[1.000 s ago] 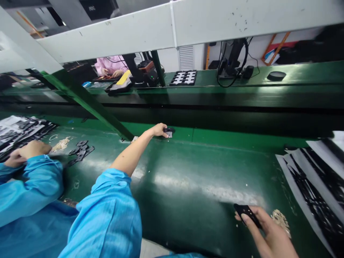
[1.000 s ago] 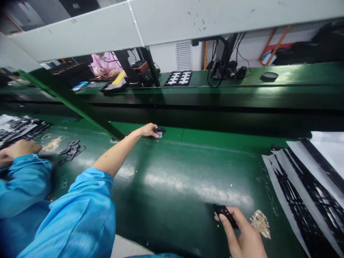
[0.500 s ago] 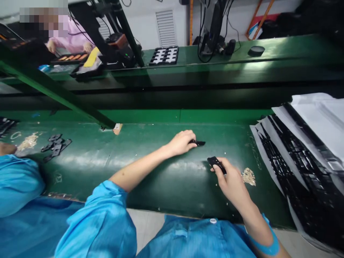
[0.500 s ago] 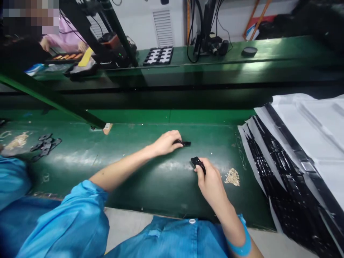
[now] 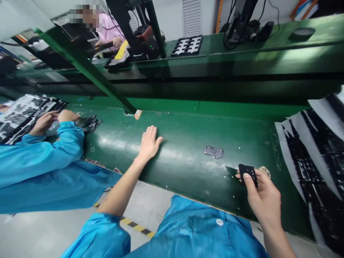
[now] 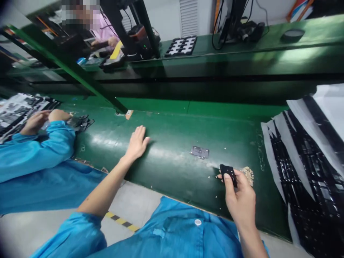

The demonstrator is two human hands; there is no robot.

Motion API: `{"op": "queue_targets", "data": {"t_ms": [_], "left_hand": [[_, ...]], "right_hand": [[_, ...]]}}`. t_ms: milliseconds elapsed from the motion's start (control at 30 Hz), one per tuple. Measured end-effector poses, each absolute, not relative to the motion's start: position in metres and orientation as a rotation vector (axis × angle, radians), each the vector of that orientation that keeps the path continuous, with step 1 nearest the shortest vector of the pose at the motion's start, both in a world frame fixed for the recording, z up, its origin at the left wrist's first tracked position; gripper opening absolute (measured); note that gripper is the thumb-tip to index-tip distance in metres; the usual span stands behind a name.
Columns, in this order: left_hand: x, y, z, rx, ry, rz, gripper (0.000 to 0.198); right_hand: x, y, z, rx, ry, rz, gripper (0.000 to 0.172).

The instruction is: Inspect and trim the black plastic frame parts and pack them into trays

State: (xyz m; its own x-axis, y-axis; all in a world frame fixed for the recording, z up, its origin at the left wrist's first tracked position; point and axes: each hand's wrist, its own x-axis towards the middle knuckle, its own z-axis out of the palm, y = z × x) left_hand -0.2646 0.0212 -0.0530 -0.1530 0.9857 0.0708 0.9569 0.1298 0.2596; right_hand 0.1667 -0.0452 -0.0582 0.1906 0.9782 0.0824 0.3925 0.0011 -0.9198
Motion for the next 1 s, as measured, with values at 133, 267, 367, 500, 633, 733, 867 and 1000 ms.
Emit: {"op": "queue_targets", "data": {"t_ms": [133,267,367,500,633,733,867,1000], "left_hand": [[-0.252,-0.031,-0.072,1.933,2.297,0.269,0.071],[-0.138,-0.084,-0.078,2.263,1.923,0.157,0.082],[-0.043,-0.095,-0.075,2.461,1.518,0.148,0.096],[0.055,-0.070,-0.071,2.551,1.257,0.215,0.095],[0.089,-0.049,-0.063,2.549,1.149,0.343,0.085],[0.065,-0.052,-0.058,2.513,1.132,0.371,0.085],[0.032,-0.058,-0.065,2.462,1.351,0.258,0.093],[0.052,-0.051,-0.074,2.491,1.214,0.265,0.091]], "right_hand": [[0.172,-0.048,-0.052,-1.521,-1.115,0.796,0.034],[0.175,-0.047,-0.041,-1.465,-1.003,0.724,0.033],[0.181,-0.049,-0.034,-1.452,-0.977,0.657,0.030],[0.193,-0.057,-0.030,-1.461,-0.954,0.577,0.027],[0.205,-0.066,-0.029,-1.502,-0.908,0.498,0.032],[0.211,-0.070,-0.027,-1.508,-0.891,0.514,0.030],[0.212,-0.068,-0.027,-1.483,-0.908,0.575,0.025],[0.210,-0.064,-0.031,-1.476,-0.950,0.665,0.025]]}}
